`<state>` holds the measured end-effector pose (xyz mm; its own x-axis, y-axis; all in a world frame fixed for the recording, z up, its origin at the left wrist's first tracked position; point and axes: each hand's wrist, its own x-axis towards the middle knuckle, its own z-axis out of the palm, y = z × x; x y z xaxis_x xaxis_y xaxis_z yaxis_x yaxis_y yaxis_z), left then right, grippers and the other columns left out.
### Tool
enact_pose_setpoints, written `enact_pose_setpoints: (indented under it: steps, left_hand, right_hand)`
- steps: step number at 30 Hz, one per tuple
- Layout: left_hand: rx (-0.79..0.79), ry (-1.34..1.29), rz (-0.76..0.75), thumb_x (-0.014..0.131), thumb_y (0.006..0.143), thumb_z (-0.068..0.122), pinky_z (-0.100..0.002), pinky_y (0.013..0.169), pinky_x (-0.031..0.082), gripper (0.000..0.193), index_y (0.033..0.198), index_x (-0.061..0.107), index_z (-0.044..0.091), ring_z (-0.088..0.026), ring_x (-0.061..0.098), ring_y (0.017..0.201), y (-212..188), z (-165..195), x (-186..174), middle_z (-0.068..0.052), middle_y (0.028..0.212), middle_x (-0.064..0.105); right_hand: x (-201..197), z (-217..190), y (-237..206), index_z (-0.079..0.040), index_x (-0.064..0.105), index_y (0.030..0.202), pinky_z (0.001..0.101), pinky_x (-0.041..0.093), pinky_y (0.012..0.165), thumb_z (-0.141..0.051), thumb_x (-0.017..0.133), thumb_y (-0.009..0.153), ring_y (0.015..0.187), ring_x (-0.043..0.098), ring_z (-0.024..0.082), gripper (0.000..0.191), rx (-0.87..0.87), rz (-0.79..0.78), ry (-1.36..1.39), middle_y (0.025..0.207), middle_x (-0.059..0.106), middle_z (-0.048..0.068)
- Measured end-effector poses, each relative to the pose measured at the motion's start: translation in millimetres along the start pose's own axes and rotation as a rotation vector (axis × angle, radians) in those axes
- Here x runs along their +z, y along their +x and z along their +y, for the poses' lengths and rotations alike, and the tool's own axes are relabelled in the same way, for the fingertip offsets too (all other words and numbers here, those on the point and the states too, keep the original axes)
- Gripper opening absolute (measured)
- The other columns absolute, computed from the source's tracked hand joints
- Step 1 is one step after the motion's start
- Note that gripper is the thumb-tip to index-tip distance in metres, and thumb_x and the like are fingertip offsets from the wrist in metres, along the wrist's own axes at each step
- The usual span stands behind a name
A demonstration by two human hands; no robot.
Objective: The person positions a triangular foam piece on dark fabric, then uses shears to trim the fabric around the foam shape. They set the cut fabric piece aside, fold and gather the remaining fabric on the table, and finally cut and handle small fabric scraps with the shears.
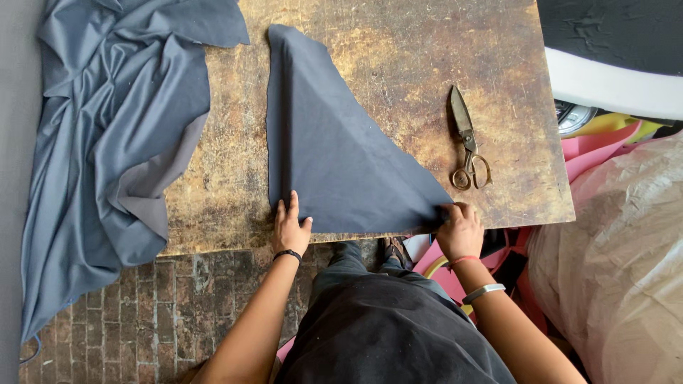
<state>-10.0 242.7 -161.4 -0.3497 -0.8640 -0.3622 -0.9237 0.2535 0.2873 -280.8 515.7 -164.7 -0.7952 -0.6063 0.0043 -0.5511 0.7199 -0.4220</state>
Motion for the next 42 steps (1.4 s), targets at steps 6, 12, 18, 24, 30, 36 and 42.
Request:
enact_pose_setpoints:
  steps: [6, 12, 18, 24, 30, 36, 42]
  left_hand:
    - [0.013, 0.04, -0.062, 0.071, 0.088, 0.032, -0.047, 0.108, 0.048, 0.095, 0.162, 0.012, 0.039, -0.037, 0.041, 0.144, -2, 8, -16, -0.016, 0.166, 0.024]
    - [-0.093, 0.065, -0.168, 0.066, 0.092, 0.031, -0.045, 0.108, 0.049, 0.084, 0.161, 0.02, 0.047, -0.034, 0.043, 0.144, 1, 12, -32, -0.006, 0.167, 0.029]
    - [-0.108, 0.04, -0.129, 0.063, 0.092, 0.028, -0.045, 0.105, 0.05, 0.074, 0.156, 0.032, 0.048, -0.03, 0.045, 0.143, 4, 9, -38, -0.003, 0.165, 0.034]
    - [0.101, -0.058, 0.1, 0.069, 0.091, 0.028, -0.041, 0.116, 0.042, 0.062, 0.148, 0.049, 0.019, -0.031, 0.048, 0.143, 17, -8, -21, -0.008, 0.161, 0.045]
    - [0.15, -0.374, 0.135, 0.079, 0.077, 0.029, -0.043, 0.116, 0.035, 0.095, 0.153, 0.03, -0.002, -0.04, 0.04, 0.142, 44, 5, -6, -0.026, 0.155, 0.039]
    - [-0.381, -0.576, -0.056, 0.073, 0.08, 0.048, -0.043, 0.107, 0.045, 0.081, 0.145, 0.052, 0.005, -0.035, 0.06, 0.127, 79, 9, -37, -0.018, 0.137, 0.065]
    - [-0.331, -1.04, -0.332, 0.077, 0.072, 0.063, -0.036, 0.093, 0.052, 0.075, 0.119, 0.073, 0.004, -0.022, 0.069, 0.108, 104, -3, -62, -0.01, 0.116, 0.075]
  right_hand:
    - [-26, 13, 10, -0.02, 0.079, 0.093, 0.0421, 0.045, 0.086, -0.013, 0.074, 0.084, 0.097, 0.062, 0.027, 0.013, -0.231, 0.163, 0.119, 0.099, 0.069, -0.001]
    - [-48, 25, 2, -0.025, 0.079, 0.09, 0.0413, 0.045, 0.092, -0.011, 0.074, 0.083, 0.092, 0.061, 0.024, 0.016, -0.421, 0.206, -0.012, 0.086, 0.064, -0.001]
    - [-27, 16, 15, -0.026, 0.08, 0.084, 0.042, 0.045, 0.093, -0.016, 0.072, 0.081, 0.095, 0.063, 0.023, 0.014, -0.38, -0.033, -0.121, 0.088, 0.068, -0.003]
    - [-19, -18, 25, -0.016, 0.071, 0.113, 0.0435, 0.048, 0.099, -0.022, 0.076, 0.075, 0.113, 0.061, 0.032, 0.039, -0.293, -0.116, 0.059, 0.121, 0.066, 0.008]
    - [11, -72, 29, -0.005, 0.038, 0.149, 0.0462, 0.044, 0.102, -0.03, 0.091, 0.06, 0.124, 0.052, 0.042, 0.106, -0.26, -0.265, 0.053, 0.142, 0.05, 0.023]
    - [16, -76, 53, -0.019, 0.043, 0.147, 0.0435, 0.051, 0.102, -0.027, 0.092, 0.061, 0.12, 0.064, 0.034, 0.098, 0.027, -0.39, -0.012, 0.129, 0.066, 0.013]
    - [31, -61, 83, -0.018, 0.043, 0.149, 0.0398, 0.05, 0.104, -0.027, 0.096, 0.058, 0.122, 0.062, 0.03, 0.106, 0.183, -0.685, 0.228, 0.131, 0.064, 0.014]
